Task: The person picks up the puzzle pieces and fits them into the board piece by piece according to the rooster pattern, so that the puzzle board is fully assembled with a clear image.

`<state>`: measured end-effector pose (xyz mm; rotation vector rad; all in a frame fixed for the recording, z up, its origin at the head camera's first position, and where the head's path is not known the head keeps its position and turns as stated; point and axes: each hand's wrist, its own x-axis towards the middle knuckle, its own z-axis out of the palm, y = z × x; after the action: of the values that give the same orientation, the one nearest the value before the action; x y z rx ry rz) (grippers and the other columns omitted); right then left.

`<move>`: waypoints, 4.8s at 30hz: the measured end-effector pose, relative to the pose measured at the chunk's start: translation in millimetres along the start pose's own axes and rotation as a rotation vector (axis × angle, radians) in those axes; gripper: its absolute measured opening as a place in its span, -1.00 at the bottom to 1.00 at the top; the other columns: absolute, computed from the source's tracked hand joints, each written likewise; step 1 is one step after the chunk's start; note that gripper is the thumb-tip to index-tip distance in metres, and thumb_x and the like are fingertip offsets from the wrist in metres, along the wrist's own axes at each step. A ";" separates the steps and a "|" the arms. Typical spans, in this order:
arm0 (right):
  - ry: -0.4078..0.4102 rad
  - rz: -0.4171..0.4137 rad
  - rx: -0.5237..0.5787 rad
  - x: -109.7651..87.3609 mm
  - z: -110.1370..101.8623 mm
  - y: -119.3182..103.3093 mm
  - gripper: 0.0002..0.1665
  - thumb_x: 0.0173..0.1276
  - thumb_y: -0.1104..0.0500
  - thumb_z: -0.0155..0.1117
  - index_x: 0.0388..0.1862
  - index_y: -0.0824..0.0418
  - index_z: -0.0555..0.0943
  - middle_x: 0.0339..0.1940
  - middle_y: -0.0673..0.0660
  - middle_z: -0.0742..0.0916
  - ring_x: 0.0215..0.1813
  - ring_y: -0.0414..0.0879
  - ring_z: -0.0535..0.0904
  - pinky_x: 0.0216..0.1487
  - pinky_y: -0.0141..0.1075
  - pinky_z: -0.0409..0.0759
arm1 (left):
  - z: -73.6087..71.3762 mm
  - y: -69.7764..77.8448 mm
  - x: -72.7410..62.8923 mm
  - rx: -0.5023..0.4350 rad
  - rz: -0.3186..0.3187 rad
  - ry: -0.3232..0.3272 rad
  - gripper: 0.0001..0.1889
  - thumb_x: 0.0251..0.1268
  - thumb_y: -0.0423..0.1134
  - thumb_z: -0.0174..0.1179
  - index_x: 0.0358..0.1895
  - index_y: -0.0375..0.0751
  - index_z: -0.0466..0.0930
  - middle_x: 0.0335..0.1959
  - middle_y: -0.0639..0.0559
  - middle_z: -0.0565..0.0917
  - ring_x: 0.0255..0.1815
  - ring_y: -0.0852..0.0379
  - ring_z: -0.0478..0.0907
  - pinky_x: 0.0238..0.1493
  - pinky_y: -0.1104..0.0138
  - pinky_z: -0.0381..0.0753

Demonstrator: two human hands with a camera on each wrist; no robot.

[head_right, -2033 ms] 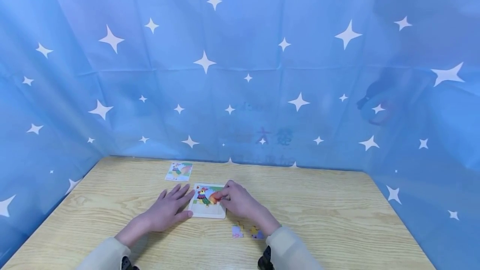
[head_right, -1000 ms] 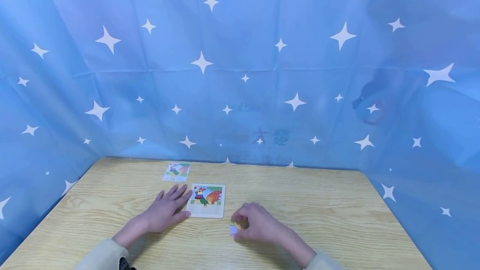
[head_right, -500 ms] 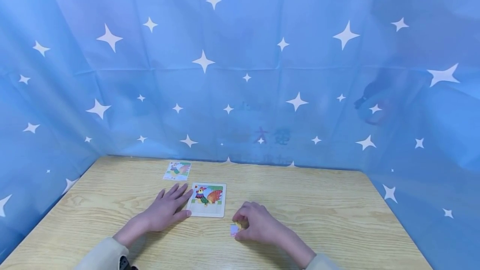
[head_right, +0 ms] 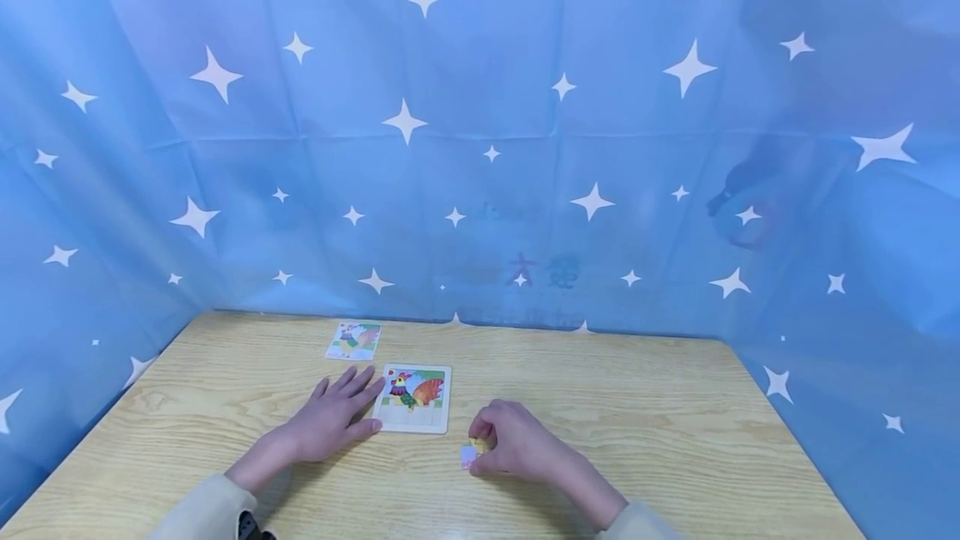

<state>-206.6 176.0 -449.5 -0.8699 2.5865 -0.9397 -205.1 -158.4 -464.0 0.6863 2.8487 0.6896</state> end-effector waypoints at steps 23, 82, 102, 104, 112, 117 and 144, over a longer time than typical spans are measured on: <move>-0.054 -0.019 0.213 5.2 -6.8 -13.6 -0.80 0.29 0.18 0.55 -0.26 0.13 0.63 -0.44 -0.07 0.70 -0.40 -0.20 0.60 -0.33 -0.33 0.57 | 7.7 -10.2 4.1 0.016 0.019 0.021 -0.29 0.58 0.11 0.08 0.61 -0.19 0.21 0.63 -0.26 0.09 0.63 -0.37 -0.11 0.43 -0.43 -0.15; 0.157 0.002 0.221 110.9 44.4 -54.1 -0.91 0.36 0.39 0.40 -0.23 0.23 0.70 -0.39 -0.04 0.67 -0.33 -0.21 0.57 -0.28 -0.36 0.57 | -2.1 -0.9 -0.3 0.014 0.035 0.015 -0.30 0.59 0.11 0.07 0.57 -0.29 0.27 0.59 -0.38 0.14 0.59 -0.47 -0.05 0.36 -0.50 -0.12; 0.154 -0.036 0.123 109.4 49.9 -57.2 -0.88 0.28 0.41 0.45 -0.24 0.28 0.69 -0.43 -0.05 0.67 -0.36 -0.27 0.55 -0.28 -0.37 0.56 | 3.6 -5.2 3.1 0.047 0.013 0.025 -0.30 0.58 0.13 0.07 0.57 -0.22 0.27 0.61 -0.31 0.13 0.62 -0.40 -0.08 0.39 -0.46 -0.11; 0.160 -0.045 0.088 109.5 51.3 -57.0 -0.87 0.27 0.40 0.47 -0.23 0.28 0.70 -0.43 -0.06 0.66 -0.36 -0.28 0.54 -0.28 -0.38 0.55 | 0.9 -2.3 1.9 0.038 0.015 0.023 -0.31 0.58 0.11 0.08 0.56 -0.25 0.29 0.60 -0.34 0.14 0.61 -0.42 -0.06 0.39 -0.47 -0.10; 0.176 -0.057 0.007 109.4 54.6 -53.8 -0.88 0.27 0.37 0.48 -0.23 0.25 0.73 -0.39 -0.05 0.62 -0.34 -0.25 0.49 -0.24 -0.37 0.50 | -5.6 5.1 -1.3 0.026 0.019 0.011 -0.31 0.59 0.09 0.08 0.55 -0.31 0.30 0.58 -0.39 0.16 0.59 -0.46 -0.03 0.35 -0.49 -0.06; 0.177 -0.081 -0.032 108.0 54.7 -53.4 -0.91 0.27 0.35 0.48 -0.25 0.26 0.74 -0.36 -0.01 0.63 -0.29 -0.22 0.50 -0.22 -0.37 0.52 | -4.1 2.6 -0.3 0.032 0.046 0.027 -0.31 0.59 0.10 0.07 0.54 -0.34 0.30 0.57 -0.42 0.18 0.57 -0.49 -0.01 0.34 -0.50 -0.06; 0.156 -0.115 -0.010 106.6 53.6 -49.3 -0.91 0.31 0.40 0.38 -0.29 0.25 0.77 -0.40 -0.07 0.58 -0.34 -0.27 0.43 -0.27 -0.38 0.48 | -4.4 2.0 -1.5 0.024 0.022 0.016 -0.30 0.59 0.09 0.08 0.55 -0.32 0.28 0.59 -0.38 0.15 0.59 -0.45 -0.04 0.37 -0.49 -0.08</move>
<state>-246.0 53.7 -461.6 -0.9944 2.6974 -1.0663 -203.9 -159.3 -459.2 0.7200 2.8725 0.6686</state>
